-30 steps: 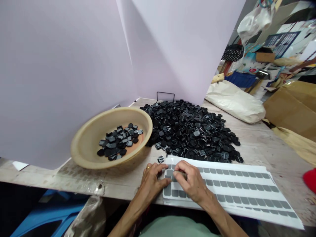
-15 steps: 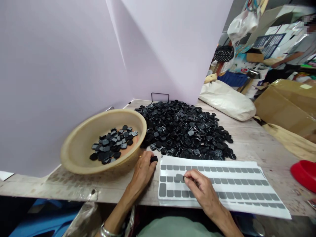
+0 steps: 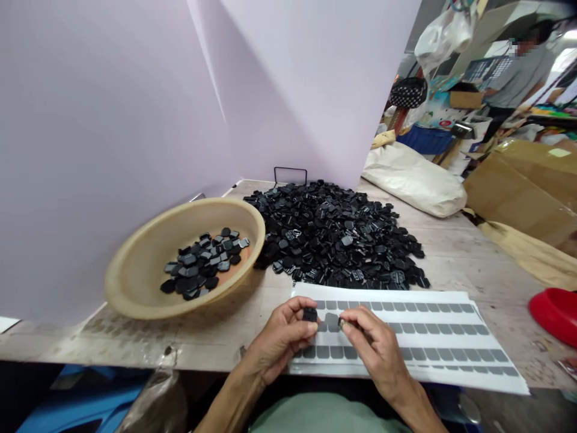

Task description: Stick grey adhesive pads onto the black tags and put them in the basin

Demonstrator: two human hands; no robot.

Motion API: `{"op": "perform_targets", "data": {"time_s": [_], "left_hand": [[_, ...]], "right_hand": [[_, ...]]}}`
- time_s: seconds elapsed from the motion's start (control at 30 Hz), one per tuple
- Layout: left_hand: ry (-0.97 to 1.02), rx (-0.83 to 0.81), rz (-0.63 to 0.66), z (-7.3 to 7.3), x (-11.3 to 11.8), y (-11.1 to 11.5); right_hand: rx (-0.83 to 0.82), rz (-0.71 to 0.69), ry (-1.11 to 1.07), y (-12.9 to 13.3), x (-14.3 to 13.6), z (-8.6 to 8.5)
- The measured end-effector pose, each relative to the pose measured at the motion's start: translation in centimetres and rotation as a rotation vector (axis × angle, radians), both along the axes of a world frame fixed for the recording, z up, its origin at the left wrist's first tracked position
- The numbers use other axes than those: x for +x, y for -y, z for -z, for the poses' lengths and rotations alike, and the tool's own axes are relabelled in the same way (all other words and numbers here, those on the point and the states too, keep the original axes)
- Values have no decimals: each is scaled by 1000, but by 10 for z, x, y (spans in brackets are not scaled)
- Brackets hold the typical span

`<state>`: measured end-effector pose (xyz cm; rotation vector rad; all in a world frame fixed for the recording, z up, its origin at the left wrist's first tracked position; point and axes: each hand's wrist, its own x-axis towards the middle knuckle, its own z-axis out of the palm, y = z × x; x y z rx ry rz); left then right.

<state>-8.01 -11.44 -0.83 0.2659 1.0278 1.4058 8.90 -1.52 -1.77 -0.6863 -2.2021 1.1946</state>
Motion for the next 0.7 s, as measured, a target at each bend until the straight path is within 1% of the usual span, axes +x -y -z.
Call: {"op": "perform_targets", "data": {"time_s": [0.1,0.2,0.27,0.4,0.53,0.7], "left_hand": [[-81,18,42,7,7,-3],[-180,41,55,15,12,-4],[-213,27,75,17,14,-5],[-220,-11,92,14,16,-8],[-234,-21,80,11,17,-9],[-261,-17,58,16,18,-11]], "right_hand": [[128,2,-26,0,4,1],[263,-8,-28,1,4,4],[311,-7,-15,2,3,5],[322,-20,1,4,-1,6],[331,-29,20,6,-2,6],[348,-25,35,6,-3,7]]}}
